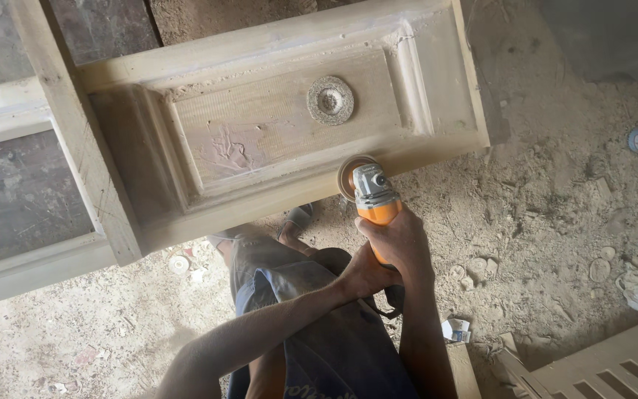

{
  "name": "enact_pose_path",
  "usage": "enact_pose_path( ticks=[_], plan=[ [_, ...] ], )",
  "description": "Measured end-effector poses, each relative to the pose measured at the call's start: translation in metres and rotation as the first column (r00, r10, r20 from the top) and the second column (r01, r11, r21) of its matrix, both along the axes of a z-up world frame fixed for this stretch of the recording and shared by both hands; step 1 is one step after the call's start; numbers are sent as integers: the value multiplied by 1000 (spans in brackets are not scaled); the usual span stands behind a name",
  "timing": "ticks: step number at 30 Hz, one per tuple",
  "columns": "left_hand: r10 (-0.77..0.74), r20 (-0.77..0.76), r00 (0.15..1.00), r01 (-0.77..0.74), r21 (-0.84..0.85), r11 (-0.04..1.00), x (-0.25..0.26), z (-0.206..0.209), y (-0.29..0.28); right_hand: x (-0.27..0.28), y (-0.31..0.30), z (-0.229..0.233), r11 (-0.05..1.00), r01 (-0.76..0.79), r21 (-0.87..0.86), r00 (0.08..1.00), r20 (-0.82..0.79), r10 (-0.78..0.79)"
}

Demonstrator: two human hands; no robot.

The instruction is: The person uses an electric sander to smooth the surface of a wooden door frame. They move the sander along the edges and panels of the frame, generating wood dust.

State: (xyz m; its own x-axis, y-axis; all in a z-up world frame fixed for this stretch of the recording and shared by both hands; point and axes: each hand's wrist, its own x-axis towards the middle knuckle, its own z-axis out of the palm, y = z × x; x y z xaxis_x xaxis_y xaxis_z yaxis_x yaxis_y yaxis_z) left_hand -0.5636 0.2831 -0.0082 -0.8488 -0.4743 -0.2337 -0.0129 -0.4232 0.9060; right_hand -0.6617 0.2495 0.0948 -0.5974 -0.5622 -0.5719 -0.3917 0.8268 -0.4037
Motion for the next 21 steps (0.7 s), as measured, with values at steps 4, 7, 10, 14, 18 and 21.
enact_pose_path(
  ticks=[4, 7, 10, 14, 18, 21],
  plan=[
    [55, -142, 988, -56, -3, 998, -12, -1, 3, -11, -2, 2, 999, -15, -33, 1000, -7, 15],
    [52, -192, 980, -26, 138, 990, -17, 1, -1, -15, -1, 2, 1000, -16, -18, 1000, -11, 16],
    [-38, 0, 999, 38, 79, 996, -17, 13, -9, -20, -3, 2, 1000, 10, -19, 1000, -23, -10],
    [-17, -72, 997, 21, 57, 998, -27, 20, -13, -32, 1, -1, 999, 48, 12, 998, -39, -48],
    [-8, -10, 1000, 9, 90, 996, -41, 21, -6, -47, 4, 0, 996, 48, -72, 999, -19, -49],
    [14, -35, 999, -10, 121, 993, -55, 21, -4, -59, 6, 2, 998, 56, -18, 998, -8, -57]
  ],
)
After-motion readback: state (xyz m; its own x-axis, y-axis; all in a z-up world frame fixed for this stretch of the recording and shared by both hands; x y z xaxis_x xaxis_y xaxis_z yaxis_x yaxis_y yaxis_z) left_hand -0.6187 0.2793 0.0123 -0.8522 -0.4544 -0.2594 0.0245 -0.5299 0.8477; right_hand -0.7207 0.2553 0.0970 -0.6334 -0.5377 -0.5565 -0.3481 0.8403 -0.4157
